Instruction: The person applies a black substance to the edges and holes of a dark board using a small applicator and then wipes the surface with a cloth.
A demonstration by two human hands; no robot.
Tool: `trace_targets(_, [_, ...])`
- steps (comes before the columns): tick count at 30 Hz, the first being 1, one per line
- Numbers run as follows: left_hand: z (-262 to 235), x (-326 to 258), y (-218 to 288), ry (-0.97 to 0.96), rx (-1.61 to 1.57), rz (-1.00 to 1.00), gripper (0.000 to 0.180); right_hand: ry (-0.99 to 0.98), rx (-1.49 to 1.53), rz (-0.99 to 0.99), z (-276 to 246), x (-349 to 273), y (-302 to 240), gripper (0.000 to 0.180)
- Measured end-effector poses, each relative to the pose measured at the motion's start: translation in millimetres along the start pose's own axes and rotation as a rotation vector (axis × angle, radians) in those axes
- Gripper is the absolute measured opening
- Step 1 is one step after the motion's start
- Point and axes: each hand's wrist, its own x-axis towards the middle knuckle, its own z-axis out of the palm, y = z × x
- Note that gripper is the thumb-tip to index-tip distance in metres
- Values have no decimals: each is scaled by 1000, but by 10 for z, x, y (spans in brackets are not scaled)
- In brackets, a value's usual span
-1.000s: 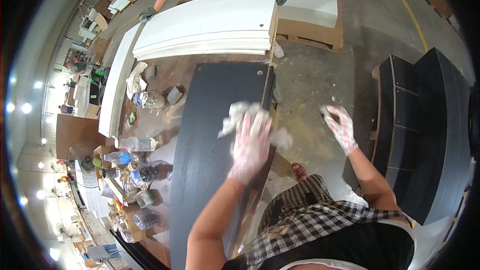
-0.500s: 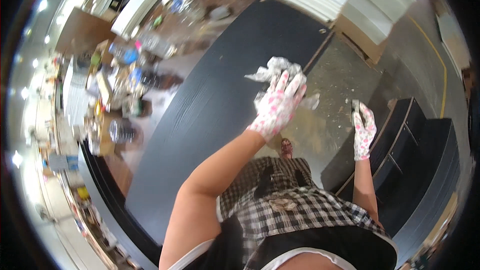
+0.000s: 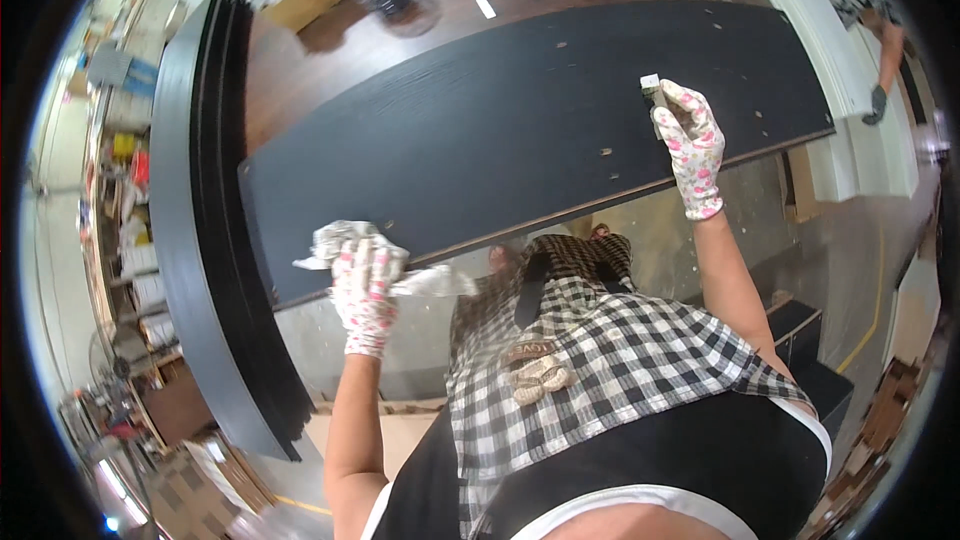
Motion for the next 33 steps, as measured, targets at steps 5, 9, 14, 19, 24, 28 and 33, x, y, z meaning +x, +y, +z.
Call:
trace_targets(5, [-181, -437, -360, 234, -44, -299, 42, -83, 27, 108, 83, 22, 152, 32])
trace_targets(9, [-203, -695, -277, 781, -927, -1139, 38, -93, -63, 110, -16, 36, 278, 31])
trace_targets(14, [58, -1009, 107, 1043, -810, -1175, 38, -68, -71, 111, -148, 67, 308, 30])
trace_targets(19, [15, 192, 627, 432, -224, -414, 52, -182, -49, 65, -5, -26, 393, 33])
trace_targets(24, [-313, 232, -333, 135, -93, -406, 52, -180, -49, 74, 34, -29, 257, 33])
trace_targets(28, [-28, -189, -1324, 46, 311, -668, 56, -192, -22, 101, 162, -62, 237, 34])
trace_targets(33, [159, 1237, 317, 193, -17, -170, 48, -168, -58, 53, 177, -53, 190, 34])
